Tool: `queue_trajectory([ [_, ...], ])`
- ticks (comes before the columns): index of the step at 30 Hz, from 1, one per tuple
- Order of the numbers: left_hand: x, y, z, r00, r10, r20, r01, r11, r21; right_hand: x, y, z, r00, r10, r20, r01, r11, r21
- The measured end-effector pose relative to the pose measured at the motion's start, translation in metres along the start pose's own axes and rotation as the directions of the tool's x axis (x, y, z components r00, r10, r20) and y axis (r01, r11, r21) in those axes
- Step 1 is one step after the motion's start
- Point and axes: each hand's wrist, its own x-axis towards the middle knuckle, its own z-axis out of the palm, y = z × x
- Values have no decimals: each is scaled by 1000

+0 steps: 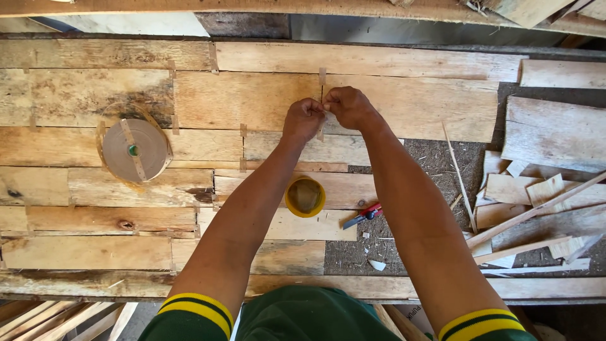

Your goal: Patching gaps in a wood veneer surface using small wood scraps and adhesive.

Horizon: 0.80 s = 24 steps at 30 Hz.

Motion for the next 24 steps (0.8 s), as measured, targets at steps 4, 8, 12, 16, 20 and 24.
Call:
queue_trajectory([
  [4, -5, 8, 1, 1000, -8, -29, 9, 999, 42, 1, 8, 2, 999, 35, -4, -35, 999, 35],
  [8, 0, -1, 3, 999, 27, -46, -24, 998, 57, 0, 11, 2, 1000, -10, -28, 12, 997, 77],
  [12, 0, -9, 3, 997, 59, -50, -60, 998, -21, -6, 1, 1, 999, 18, -34, -17, 999, 30],
  [16, -1, -4, 4, 998, 32, -56, -35, 998, -56, 1, 10, 4, 999, 1, -44, 0, 1000, 8],
  [20, -7, 6, 10, 987, -27, -157, 18, 998, -60, 7, 19, 8, 994, -89, -68, 85, 995, -58],
  [24, -12, 24, 10, 955, -149, -258, 142, 989, -47, -1, 10, 5, 977, -177, -117, 167, 982, -91],
])
